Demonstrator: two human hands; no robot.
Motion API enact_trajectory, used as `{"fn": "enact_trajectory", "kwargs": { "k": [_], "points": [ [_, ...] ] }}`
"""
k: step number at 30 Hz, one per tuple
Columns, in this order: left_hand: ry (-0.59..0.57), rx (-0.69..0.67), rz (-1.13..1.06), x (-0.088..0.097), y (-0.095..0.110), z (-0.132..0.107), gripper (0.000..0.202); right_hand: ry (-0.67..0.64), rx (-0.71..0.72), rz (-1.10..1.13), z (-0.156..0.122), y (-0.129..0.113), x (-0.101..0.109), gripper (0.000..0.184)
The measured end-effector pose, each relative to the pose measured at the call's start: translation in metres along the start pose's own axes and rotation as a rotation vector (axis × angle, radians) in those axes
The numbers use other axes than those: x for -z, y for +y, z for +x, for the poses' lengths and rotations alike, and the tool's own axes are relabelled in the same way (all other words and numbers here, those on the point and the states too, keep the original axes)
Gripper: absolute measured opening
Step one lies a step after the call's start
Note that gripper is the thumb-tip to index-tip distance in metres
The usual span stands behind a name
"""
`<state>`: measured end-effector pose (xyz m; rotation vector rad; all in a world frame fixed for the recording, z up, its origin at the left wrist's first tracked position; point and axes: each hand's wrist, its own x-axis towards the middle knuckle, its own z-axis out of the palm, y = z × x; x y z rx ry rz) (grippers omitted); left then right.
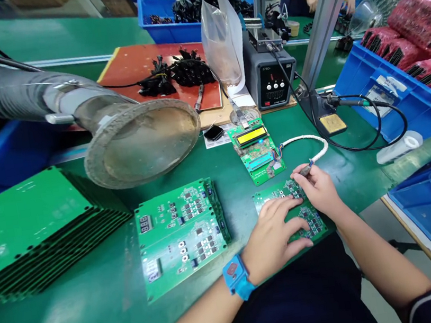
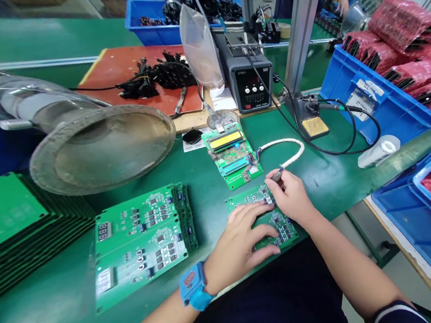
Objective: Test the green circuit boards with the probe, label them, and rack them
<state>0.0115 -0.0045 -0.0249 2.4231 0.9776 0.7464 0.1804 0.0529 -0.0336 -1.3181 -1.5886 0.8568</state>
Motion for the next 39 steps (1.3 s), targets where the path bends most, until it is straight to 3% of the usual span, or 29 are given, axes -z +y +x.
{"fn": "enact_trajectory", "kwargs": {
  "k": [7,16,24,39],
  "points": [
    [0.124,0.057,0.010,-0.0045,-0.0011,-0.0034,0.060,0.016,-0.046,0.082,-0.0010,0.0002,0.0005,0.018],
    [0.152,0.138,0.023,-0.0029,0.0026,-0.0030,0.068,0.020,-0.062,0.106,-0.0017,0.0010,0.0000,0.019],
    [0.145,0.187,0.125,-0.0062,0.0036,-0.0058,0.088,0.014,-0.079,0.136,-0.0014,0.0019,-0.0004,0.019],
    [0.135,0.143,0.192,-0.0049,0.0030,-0.0058,0.079,0.016,-0.093,0.143,-0.0018,0.0013,-0.0002,0.019]
  ]
}}
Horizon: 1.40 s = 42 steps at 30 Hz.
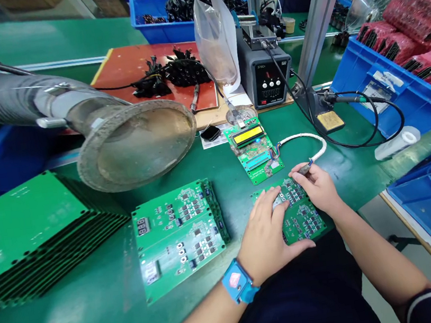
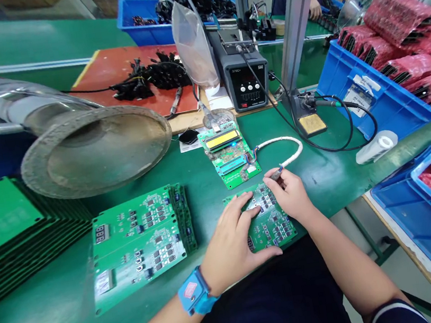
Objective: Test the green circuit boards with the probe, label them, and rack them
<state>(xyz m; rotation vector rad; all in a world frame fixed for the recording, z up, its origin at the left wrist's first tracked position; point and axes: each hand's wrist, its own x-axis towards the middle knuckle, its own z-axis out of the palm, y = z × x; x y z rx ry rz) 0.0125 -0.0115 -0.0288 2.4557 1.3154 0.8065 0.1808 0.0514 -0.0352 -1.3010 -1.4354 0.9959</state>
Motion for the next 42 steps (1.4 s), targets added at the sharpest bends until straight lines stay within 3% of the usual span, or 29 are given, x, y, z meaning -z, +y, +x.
{"fn": "enact_trajectory", "kwargs": {
  "k": [11,23,27,33,42],
  "points": [
    [-0.073,0.043,0.037,0.003,0.001,0.005,0.105,0.001,0.009,0.003,0.000,0.001,0.000,0.019],
    [-0.094,0.060,0.074,0.003,0.001,0.004,0.104,0.021,-0.016,0.007,-0.002,-0.002,0.001,0.021],
    [-0.089,0.054,0.081,0.004,0.001,0.005,0.103,0.090,0.020,0.021,-0.018,-0.003,0.012,0.022],
    [-0.095,0.053,0.090,0.003,0.001,0.006,0.102,-0.017,-0.024,-0.008,-0.053,-0.002,0.025,0.017],
    [-0.107,0.067,0.101,0.003,0.001,0.006,0.101,-0.052,0.042,-0.074,-0.055,-0.002,0.025,0.011]
  ]
}}
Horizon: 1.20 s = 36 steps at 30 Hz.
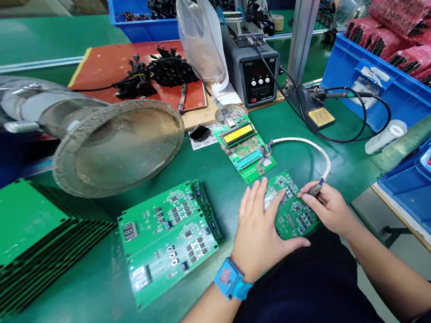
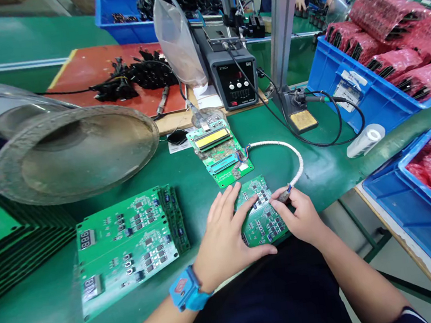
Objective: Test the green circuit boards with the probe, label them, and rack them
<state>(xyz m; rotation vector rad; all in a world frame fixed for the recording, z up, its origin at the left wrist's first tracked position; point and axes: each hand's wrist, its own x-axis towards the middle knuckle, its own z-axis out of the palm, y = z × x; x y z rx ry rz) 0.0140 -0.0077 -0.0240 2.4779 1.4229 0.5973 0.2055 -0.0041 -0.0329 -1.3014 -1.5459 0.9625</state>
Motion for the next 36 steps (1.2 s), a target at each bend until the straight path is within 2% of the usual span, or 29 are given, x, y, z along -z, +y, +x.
{"fn": "enact_trajectory", "kwargs": {
  "k": [7,15,24,36],
  "points": [
    [0.004,0.000,-0.010,0.000,0.000,0.000,0.100,-0.084,0.122,-0.190,0.000,-0.008,0.006,0.010],
    [-0.002,0.003,-0.020,0.001,0.001,-0.002,0.098,0.039,0.208,-0.227,0.000,0.000,-0.004,0.006],
    [-0.008,0.015,-0.031,0.002,0.001,-0.001,0.096,0.002,0.140,-0.090,-0.001,0.002,0.000,0.009],
    [-0.025,0.022,-0.014,0.004,0.003,0.000,0.095,0.015,0.098,-0.029,-0.002,0.004,-0.001,0.008]
  ]
}}
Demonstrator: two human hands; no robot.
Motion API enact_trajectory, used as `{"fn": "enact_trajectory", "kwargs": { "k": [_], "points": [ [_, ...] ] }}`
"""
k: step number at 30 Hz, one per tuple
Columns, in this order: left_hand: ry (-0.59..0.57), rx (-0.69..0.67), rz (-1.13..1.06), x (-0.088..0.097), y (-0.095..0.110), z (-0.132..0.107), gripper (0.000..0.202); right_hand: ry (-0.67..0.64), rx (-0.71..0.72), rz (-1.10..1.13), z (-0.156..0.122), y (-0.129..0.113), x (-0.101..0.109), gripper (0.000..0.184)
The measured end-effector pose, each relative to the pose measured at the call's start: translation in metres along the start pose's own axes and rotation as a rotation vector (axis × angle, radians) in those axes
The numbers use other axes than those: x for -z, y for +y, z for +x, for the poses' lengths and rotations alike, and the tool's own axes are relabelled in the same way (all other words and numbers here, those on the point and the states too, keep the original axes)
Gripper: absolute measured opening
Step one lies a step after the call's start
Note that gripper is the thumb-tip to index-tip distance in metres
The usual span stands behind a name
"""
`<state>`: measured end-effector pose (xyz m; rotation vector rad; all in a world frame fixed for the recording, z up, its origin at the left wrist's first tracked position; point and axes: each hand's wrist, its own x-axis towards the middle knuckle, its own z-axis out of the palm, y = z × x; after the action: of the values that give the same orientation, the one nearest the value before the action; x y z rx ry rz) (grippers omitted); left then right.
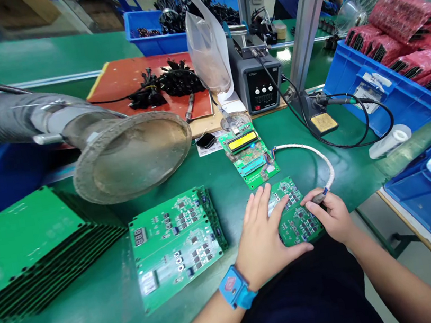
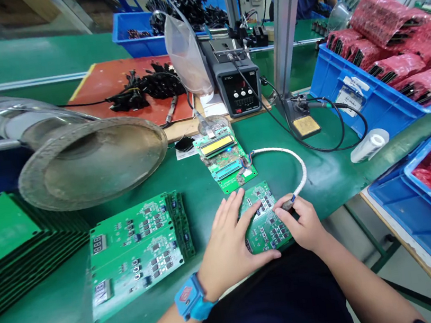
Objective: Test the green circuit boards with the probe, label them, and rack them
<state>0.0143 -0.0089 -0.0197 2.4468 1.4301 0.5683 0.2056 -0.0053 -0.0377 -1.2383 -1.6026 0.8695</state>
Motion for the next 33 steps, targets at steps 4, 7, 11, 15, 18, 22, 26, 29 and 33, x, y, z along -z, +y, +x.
{"fn": "enact_trajectory", "kwargs": {
  "k": [4,7,11,15,18,22,26,29,33],
  "points": [
    [-0.008,0.002,0.006,0.0002,0.0001,0.0004,0.095,-0.002,-0.001,0.005,0.0004,-0.0006,0.0001,0.009],
    [-0.014,0.006,0.003,0.0003,0.0003,0.0004,0.095,0.003,-0.002,0.003,0.0006,-0.0007,0.0001,0.010],
    [-0.025,0.011,-0.009,0.0013,0.0008,0.0005,0.097,0.003,0.000,-0.013,0.0006,-0.0005,0.0001,0.011],
    [-0.052,0.015,-0.004,0.0028,0.0017,0.0010,0.103,0.006,0.005,-0.011,0.0005,-0.0004,0.0000,0.010],
    [-0.048,0.015,-0.007,0.0033,0.0022,0.0014,0.105,0.005,0.000,-0.008,0.0004,-0.0003,-0.0003,0.009],
    [-0.054,0.016,0.005,0.0032,0.0022,0.0015,0.104,0.003,0.000,-0.014,0.0003,0.0000,-0.0004,0.009],
    [-0.067,0.021,0.025,0.0037,0.0028,0.0018,0.103,0.009,0.008,-0.016,0.0004,0.0002,-0.0006,0.009],
    [-0.064,0.027,0.032,0.0043,0.0038,0.0025,0.104,0.014,0.010,-0.021,0.0006,0.0000,-0.0008,0.009],
    [-0.076,0.029,0.031,0.0051,0.0050,0.0036,0.105,0.017,0.016,-0.031,0.0008,-0.0003,-0.0005,0.008]
  ]
}}
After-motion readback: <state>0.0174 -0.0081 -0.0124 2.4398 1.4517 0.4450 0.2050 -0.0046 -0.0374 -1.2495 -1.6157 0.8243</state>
